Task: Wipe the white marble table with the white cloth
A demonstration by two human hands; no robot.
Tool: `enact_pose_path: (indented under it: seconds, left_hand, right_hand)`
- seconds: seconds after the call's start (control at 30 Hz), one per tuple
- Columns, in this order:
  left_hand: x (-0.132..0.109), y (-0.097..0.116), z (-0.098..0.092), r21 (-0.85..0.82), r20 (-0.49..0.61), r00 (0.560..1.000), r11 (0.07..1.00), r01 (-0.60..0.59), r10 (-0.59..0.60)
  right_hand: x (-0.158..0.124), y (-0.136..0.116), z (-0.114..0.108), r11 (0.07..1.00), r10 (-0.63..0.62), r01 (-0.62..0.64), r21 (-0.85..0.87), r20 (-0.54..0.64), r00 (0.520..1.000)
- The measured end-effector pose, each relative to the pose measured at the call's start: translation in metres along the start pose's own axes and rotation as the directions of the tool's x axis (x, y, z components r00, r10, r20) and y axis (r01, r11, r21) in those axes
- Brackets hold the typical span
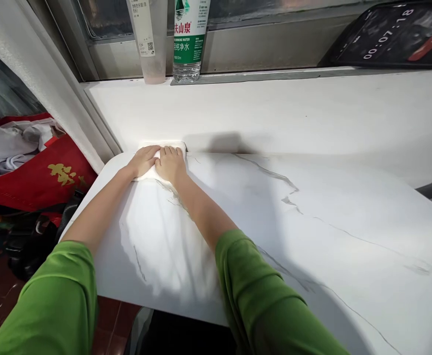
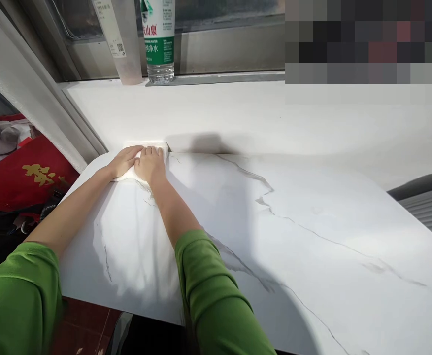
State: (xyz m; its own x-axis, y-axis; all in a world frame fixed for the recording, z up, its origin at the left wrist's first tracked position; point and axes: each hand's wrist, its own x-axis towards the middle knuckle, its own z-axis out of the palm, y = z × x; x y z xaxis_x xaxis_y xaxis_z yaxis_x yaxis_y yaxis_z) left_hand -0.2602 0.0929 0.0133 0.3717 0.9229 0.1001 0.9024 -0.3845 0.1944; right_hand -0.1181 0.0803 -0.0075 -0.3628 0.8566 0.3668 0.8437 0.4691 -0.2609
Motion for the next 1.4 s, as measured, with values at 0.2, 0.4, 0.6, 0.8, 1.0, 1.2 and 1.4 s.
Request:
enact_pose_path:
  seconds: [0.2, 0.4, 0.6, 0.8, 1.0, 1.2, 1.4]
  left_hand:
    - [-0.014, 0.007, 0.002, 0.056, -0.004, 1.0, 0.998, 0.01, -0.01]
    - [-0.063, 0.026, 0.0, 0.072, 0.025, 1.0, 0.997, 0.004, -0.006]
    - [-0.143, 0.046, -0.005, 0.059, 0.039, 0.999, 0.998, 0.006, -0.008]
    - [-0.226, 0.056, -0.014, 0.053, 0.03, 0.999, 0.998, 0.024, -0.025]
    - [-0.26, 0.06, -0.022, 0.042, 0.043, 0.997, 0.997, 0.067, -0.069]
    - [-0.242, 0.052, -0.023, 0.017, 0.036, 0.998, 0.998, 0.056, -0.056]
    - [-0.18, 0.037, -0.018, 0.042, 0.026, 0.994, 0.994, 0.103, -0.104]
  right_hand:
    - [-0.013, -0.004, -0.004, 1.0, -0.006, 0.005, -0.012, -0.003, 1.0]
    - [-0.059, -0.027, -0.02, 1.0, -0.01, 0.01, 0.008, 0.014, 1.0]
    - [-0.125, -0.071, -0.037, 0.998, -0.037, 0.036, 0.047, 0.021, 0.999]
    - [-0.175, -0.119, -0.054, 0.993, -0.102, 0.096, 0.071, 0.093, 0.99]
    - [-0.192, -0.14, -0.06, 0.984, -0.156, 0.143, 0.105, 0.125, 0.98]
    - [-0.178, -0.135, -0.059, 0.986, -0.152, 0.14, 0.089, 0.144, 0.978]
    - [-0.129, -0.107, -0.043, 0.993, -0.116, 0.111, 0.038, 0.132, 0.984]
